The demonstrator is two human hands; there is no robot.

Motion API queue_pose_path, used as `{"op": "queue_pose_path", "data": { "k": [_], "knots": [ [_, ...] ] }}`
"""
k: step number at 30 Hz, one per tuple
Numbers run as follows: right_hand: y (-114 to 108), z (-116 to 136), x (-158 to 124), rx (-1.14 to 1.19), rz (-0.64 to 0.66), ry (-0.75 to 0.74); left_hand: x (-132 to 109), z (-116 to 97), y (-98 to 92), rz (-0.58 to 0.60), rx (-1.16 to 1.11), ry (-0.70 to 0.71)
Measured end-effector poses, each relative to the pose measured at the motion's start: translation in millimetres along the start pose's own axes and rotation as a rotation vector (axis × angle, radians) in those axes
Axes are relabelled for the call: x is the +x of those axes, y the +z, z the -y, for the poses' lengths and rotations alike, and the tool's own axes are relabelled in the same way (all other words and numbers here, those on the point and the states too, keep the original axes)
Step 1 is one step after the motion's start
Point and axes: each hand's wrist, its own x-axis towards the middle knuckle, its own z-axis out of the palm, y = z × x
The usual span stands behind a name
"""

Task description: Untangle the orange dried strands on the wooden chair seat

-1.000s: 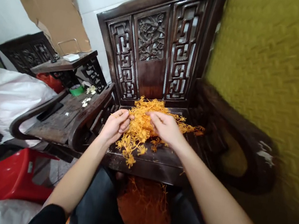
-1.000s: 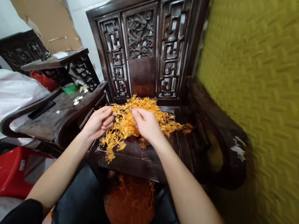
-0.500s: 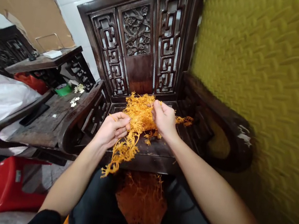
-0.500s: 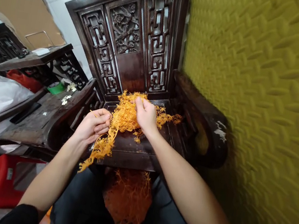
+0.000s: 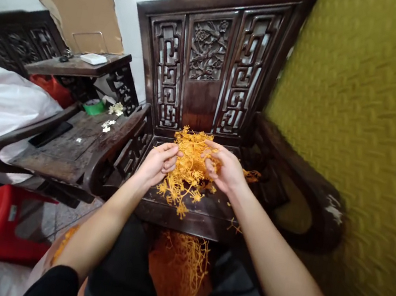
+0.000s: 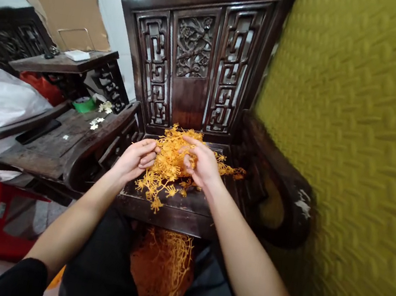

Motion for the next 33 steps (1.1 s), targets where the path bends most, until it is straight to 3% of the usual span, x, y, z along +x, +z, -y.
{"op": "queue_pose_path", "data": {
  "k": [3, 7, 10, 13, 17, 20, 23, 25, 26, 27, 30, 31, 33],
  "knots": [
    [6, 0, -6, -0.028, 0.098, 0.008, 0, 2, 4.9, -0.02, 0.013, 0.04],
    [1, 1, -11, -0.124, 0.159, -0.075, -1, 4, 8.9, -0.139, 0.168, 0.181],
    [-1, 0, -13, -0.24, 0.186, -0.119, -2, 8, 13.0, -0.1, 0.346, 0.193],
    [2, -3, -18, -0.37, 0.195, -0.133, -4, 12, 19.9, -0.03, 0.668, 0.382],
    [13, -9, -21, -0.54, 0.045, -0.225, -7, 14, 30.1, -0.044, 0.979, 0.647],
    [7, -1, -15, -0.444, -0.108, -0.269, -5, 3, 24.6, -0.098, 1.128, 0.77],
    [-24, 24, 1, -0.109, -0.421, -0.304, -1, -19, -0.8, -0.379, 1.205, 0.913],
    [-46, 39, 10, 0.085, -0.493, -0.289, 0, -31, -18.9, -0.547, 1.179, 0.926],
    [-54, 43, 12, 0.12, -0.466, -0.243, 0, -33, -24.9, -0.5, 1.169, 0.867],
    [-58, 45, 12, 0.138, -0.415, -0.171, 0, -34, -28.1, -0.382, 1.172, 0.782],
    [-47, 40, 3, 0.178, -0.224, -0.067, 1, -24, -23.4, 0.055, 1.117, 0.512],
    [-40, 38, 1, 0.194, -0.157, -0.078, 0, -20, -19.2, 0.138, 1.06, 0.453],
    [-28, 33, -1, 0.199, -0.076, -0.069, 0, -14, -10.3, 0.182, 0.884, 0.369]
  ]
}}
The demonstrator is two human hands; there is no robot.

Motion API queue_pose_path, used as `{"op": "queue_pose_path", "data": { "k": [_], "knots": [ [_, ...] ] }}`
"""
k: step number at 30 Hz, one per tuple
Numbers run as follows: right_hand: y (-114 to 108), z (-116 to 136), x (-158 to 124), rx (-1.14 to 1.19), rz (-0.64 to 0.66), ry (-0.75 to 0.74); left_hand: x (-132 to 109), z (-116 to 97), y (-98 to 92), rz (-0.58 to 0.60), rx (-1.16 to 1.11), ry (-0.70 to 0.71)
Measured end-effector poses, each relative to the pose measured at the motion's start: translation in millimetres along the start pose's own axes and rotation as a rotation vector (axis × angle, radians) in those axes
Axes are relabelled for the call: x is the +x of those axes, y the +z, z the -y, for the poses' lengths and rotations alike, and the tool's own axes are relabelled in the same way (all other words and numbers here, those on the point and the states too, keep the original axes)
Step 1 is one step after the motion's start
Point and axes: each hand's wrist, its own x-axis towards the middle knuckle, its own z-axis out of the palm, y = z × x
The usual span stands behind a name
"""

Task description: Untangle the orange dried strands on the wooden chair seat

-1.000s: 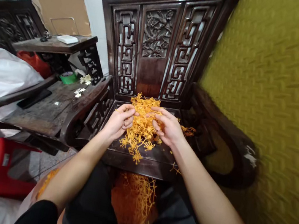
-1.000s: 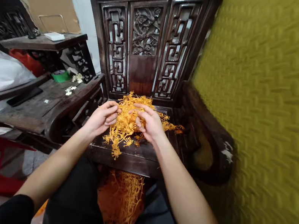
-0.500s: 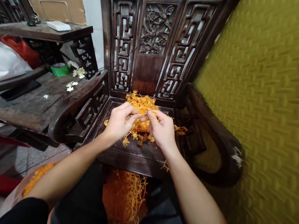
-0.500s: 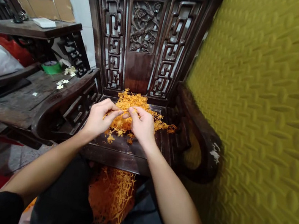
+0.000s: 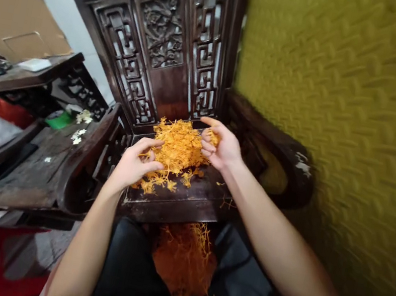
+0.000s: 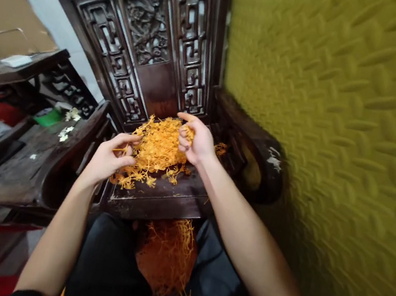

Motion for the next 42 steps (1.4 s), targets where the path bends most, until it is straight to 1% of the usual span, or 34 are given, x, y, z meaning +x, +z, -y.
{"op": "queue_pose_path", "data": {
  "k": [2, 4, 6, 8, 12, 14, 18, 19, 22, 24, 27, 30, 31, 32, 33, 34, 35, 36, 38, 39, 40, 42],
  "knots": [
    [5, -5, -2, 0.008, 0.016, 0.015, 1, -4, 8.2, -0.054, -0.22, -0.064],
    [6, -9, -4, 0.003, -0.002, 0.04, 1, -7, 15.0, -0.113, -0.433, -0.121],
    [8, -13, -7, -0.051, -0.024, 0.06, 1, -10, 20.9, -0.127, -0.596, -0.164],
    [11, -17, -10, -0.138, -0.025, 0.047, 2, -11, 25.9, -0.121, -0.682, -0.196],
    [20, -23, -16, -0.288, 0.055, 0.011, 2, -9, 33.4, -0.117, -0.708, -0.249],
    [23, -24, -19, -0.417, 0.095, -0.025, 2, -8, 36.5, -0.103, -0.708, -0.276],
    [27, -30, -23, -0.764, 0.189, -0.241, 2, -9, 42.6, -0.083, -0.722, -0.279],
    [28, -33, -22, -0.818, 0.199, -0.276, 1, -10, 43.6, -0.074, -0.723, -0.274],
    [26, -39, -18, -0.891, 0.209, -0.309, -1, -15, 42.9, -0.042, -0.753, -0.263],
    [22, -38, -14, -0.947, 0.147, -0.374, -3, -19, 39.6, -0.052, -0.791, -0.235],
    [11, -31, -7, -1.132, -0.012, -0.547, -5, -25, 35.2, -0.086, -0.813, -0.208],
    [-6, -18, 3, -1.334, -0.023, -0.714, -6, -27, 31.0, -0.074, -0.822, -0.265],
    [-14, -13, 8, -1.369, -0.056, -0.753, -6, -27, 28.1, -0.079, -0.835, -0.282],
    [-23, -8, 12, -1.38, -0.13, -0.775, -6, -27, 23.8, -0.098, -0.851, -0.287],
    [-34, -3, 16, -1.367, -0.235, -0.771, -6, -27, 18.3, -0.133, -0.866, -0.279],
    [-44, 1, 20, -1.32, -0.349, -0.735, -6, -26, 12.1, -0.18, -0.881, -0.264],
    [-54, 4, 24, -1.252, -0.445, -0.668, -6, -25, 5.7, -0.221, -0.892, -0.251],
    [-60, 5, 26, -1.174, -0.458, -0.559, -6, -24, 0.0, -0.244, -0.901, -0.248],
    [-63, 1, 24, -0.99, -0.316, -0.318, -6, -22, -7.0, -0.227, -0.924, -0.272],
    [-57, -4, 21, -0.902, -0.219, -0.242, -6, -21, -7.8, -0.194, -0.937, -0.291],
    [-48, -10, 15, -0.817, -0.128, -0.208, -6, -20, -6.7, -0.161, -0.948, -0.305],
    [-21, -21, 1, -0.666, 0.055, -0.185, -4, -19, -0.2, -0.121, -0.961, -0.309]
  ]
}}
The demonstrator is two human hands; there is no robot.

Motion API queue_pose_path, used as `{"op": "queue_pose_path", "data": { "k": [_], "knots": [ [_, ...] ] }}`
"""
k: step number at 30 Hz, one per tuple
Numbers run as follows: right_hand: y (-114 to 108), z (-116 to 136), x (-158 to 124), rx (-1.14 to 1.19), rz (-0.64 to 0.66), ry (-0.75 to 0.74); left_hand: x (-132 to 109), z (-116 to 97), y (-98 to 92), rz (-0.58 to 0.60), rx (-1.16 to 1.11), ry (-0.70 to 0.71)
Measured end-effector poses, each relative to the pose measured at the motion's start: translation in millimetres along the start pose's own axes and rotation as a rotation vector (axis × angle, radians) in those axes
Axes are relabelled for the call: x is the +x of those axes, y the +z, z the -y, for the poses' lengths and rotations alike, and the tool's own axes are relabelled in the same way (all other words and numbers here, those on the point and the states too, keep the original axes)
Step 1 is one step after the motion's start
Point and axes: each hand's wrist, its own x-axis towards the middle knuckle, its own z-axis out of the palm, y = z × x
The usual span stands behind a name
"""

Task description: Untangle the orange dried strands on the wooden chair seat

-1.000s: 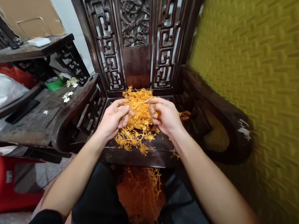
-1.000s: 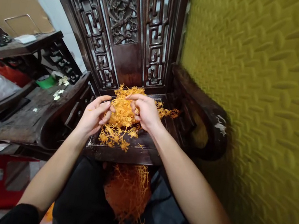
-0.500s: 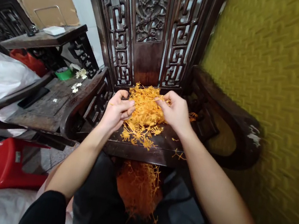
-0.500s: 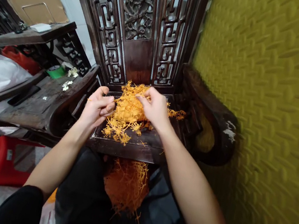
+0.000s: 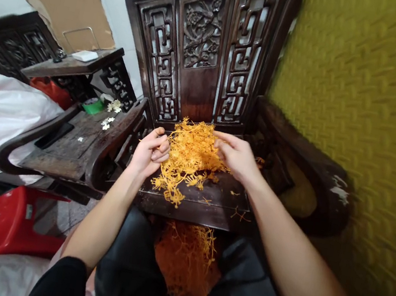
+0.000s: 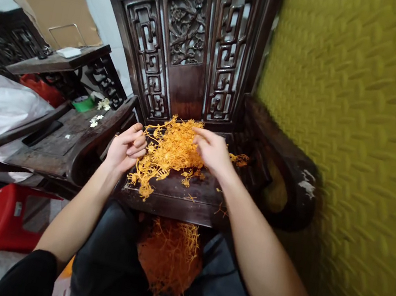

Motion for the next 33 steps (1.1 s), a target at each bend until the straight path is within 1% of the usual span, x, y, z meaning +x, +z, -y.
{"op": "queue_pose_path", "data": {
  "k": [2, 3, 4, 5, 6, 7, 9, 11, 12, 13, 14, 16, 17, 20, 23, 25, 26, 27, 28, 29, 30, 31, 32, 33],
  "knots": [
    [28, 14, -12, 0.044, 0.215, 0.002, 2, 7, 5.6, 0.018, 0.009, -0.009],
    [39, 20, -17, 0.023, 0.281, -0.009, 2, 11, 8.7, 0.027, 0.019, -0.017],
    [47, 24, -19, -0.01, 0.314, -0.03, 2, 14, 11.5, 0.037, 0.031, -0.029],
    [52, 27, -19, -0.047, 0.305, -0.062, 2, 17, 13.9, 0.047, 0.043, -0.042],
    [53, 27, -17, -0.077, 0.257, -0.096, 1, 18, 15.7, 0.055, 0.055, -0.051],
    [50, 25, -12, -0.084, 0.174, -0.121, 0, 19, 16.7, 0.058, 0.065, -0.055],
    [33, 19, 2, -0.005, -0.099, -0.126, -2, 17, 16.3, 0.05, 0.082, -0.046],
    [7, 12, 18, 0.189, -0.426, -0.07, -5, 12, 13.5, 0.02, 0.088, -0.02],
    [-6, 9, 25, 0.29, -0.501, -0.026, -6, 9, 11.9, -0.002, 0.084, -0.005],
    [-17, 8, 29, 0.355, -0.55, -0.002, -7, 6, 10.3, -0.022, 0.074, 0.008],
    [-25, 8, 30, 0.389, -0.568, 0.036, -8, 4, 9.2, -0.036, 0.063, 0.018],
    [-28, 10, 25, 0.384, -0.479, 0.089, -8, 1, 8.3, -0.039, 0.045, 0.027],
    [-25, 12, 19, 0.355, -0.397, 0.093, -8, 1, 8.6, -0.031, 0.04, 0.026],
    [-1, 23, -4, 0.255, -0.103, 0.041, -6, 3, 10.6, -0.024, 0.032, 0.025],
    [23, 32, -24, 0.084, 0.108, -0.006, -3, 8, 12.2, -0.037, 0.028, 0.04],
    [32, 32, -30, -0.116, 0.192, -0.073, -1, 10, 12.2, -0.045, 0.032, 0.052],
    [33, 31, -29, -0.219, 0.211, -0.111, -1, 10, 11.8, -0.05, 0.036, 0.055],
    [32, 28, -27, -0.303, 0.201, -0.147, -1, 8, 11.0, -0.054, 0.041, 0.055],
    [28, 25, -22, -0.362, 0.146, -0.175, -2, 6, 9.7, -0.057, 0.048, 0.052],
    [20, 21, -15, -0.391, 0.041, -0.195, -3, 3, 7.9, -0.06, 0.052, 0.052],
    [9, 17, -7, -0.385, -0.093, -0.198, -5, -2, 5.6, -0.064, 0.054, 0.056],
    [-4, 13, 2, -0.349, -0.264, -0.19, -7, -7, 2.9, -0.074, 0.054, 0.069],
    [-18, 10, 10, -0.266, -0.424, -0.151, -9, -12, -0.1, -0.088, 0.051, 0.087],
    [-31, 7, 17, -0.142, -0.527, -0.065, -11, -17, -3.1, -0.105, 0.046, 0.106]
  ]
}}
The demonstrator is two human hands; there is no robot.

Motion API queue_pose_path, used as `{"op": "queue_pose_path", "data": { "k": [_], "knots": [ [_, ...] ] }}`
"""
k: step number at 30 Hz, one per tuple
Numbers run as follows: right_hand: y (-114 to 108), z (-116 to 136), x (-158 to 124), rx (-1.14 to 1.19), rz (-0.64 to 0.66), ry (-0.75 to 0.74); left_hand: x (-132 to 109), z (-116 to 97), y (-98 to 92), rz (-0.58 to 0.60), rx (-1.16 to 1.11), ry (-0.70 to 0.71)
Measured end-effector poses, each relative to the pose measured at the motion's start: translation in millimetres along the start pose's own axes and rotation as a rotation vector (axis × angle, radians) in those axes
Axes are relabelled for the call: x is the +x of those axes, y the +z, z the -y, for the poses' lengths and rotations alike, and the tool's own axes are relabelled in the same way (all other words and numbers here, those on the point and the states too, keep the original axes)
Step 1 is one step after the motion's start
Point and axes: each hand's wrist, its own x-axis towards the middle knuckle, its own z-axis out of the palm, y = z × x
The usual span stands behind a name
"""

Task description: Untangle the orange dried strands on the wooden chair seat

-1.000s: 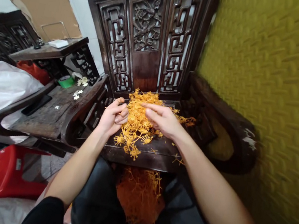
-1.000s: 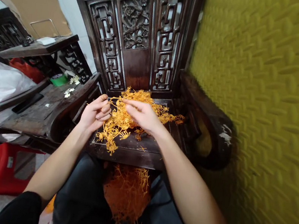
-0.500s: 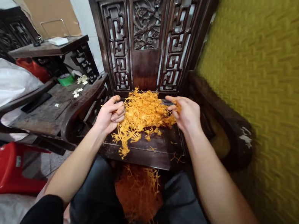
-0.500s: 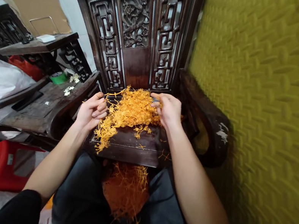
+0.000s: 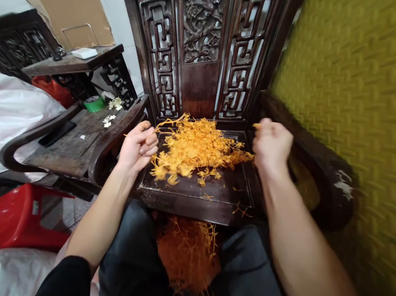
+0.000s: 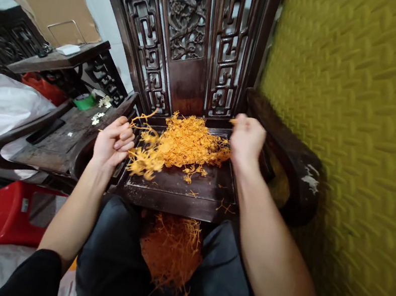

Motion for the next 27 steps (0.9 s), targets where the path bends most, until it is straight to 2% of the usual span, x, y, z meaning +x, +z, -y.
{"op": "queue_pose_path", "data": {
  "k": [1, 2, 4, 9, 12, 14, 15, 16, 17, 19, 21, 23, 27],
  "knots": [
    [-6, -4, 9, 0.086, -0.044, 0.114, -1, -3, -3.1, -0.016, -0.003, 0.012],
    [-10, -5, 13, 0.152, -0.01, 0.189, -2, -6, -5.7, -0.025, -0.003, 0.014],
    [-10, -4, 8, 0.239, 0.143, 0.242, -3, -5, -8.5, -0.018, 0.004, -0.006],
    [27, 20, -53, 0.284, 0.568, 0.152, -2, 8, -2.0, 0.026, 0.037, -0.022],
    [45, 30, -76, 0.061, 0.795, 0.022, -1, 12, 4.3, 0.034, 0.057, -0.026],
    [47, 28, -74, -0.108, 0.905, -0.077, -1, 10, 4.7, 0.019, 0.062, -0.003],
    [44, 24, -68, -0.168, 0.899, -0.108, -1, 8, 3.3, 0.001, 0.056, 0.024],
    [40, 19, -60, -0.212, 0.831, -0.128, -1, 5, 0.7, -0.021, 0.046, 0.059],
    [34, 13, -50, -0.241, 0.714, -0.14, 0, 1, -2.6, -0.046, 0.03, 0.097],
    [20, 2, -30, -0.255, 0.392, -0.145, 0, -7, -10.3, -0.088, -0.005, 0.157],
    [10, -5, -16, -0.225, 0.211, -0.097, -1, -11, -16.0, -0.102, -0.03, 0.18],
    [7, -5, -15, -0.11, 0.178, 0.012, -3, -13, -17.3, -0.092, -0.037, 0.176],
    [20, 9, -34, 0.209, 0.345, 0.312, -6, -7, -8.8, -0.054, -0.021, 0.124]
  ]
}}
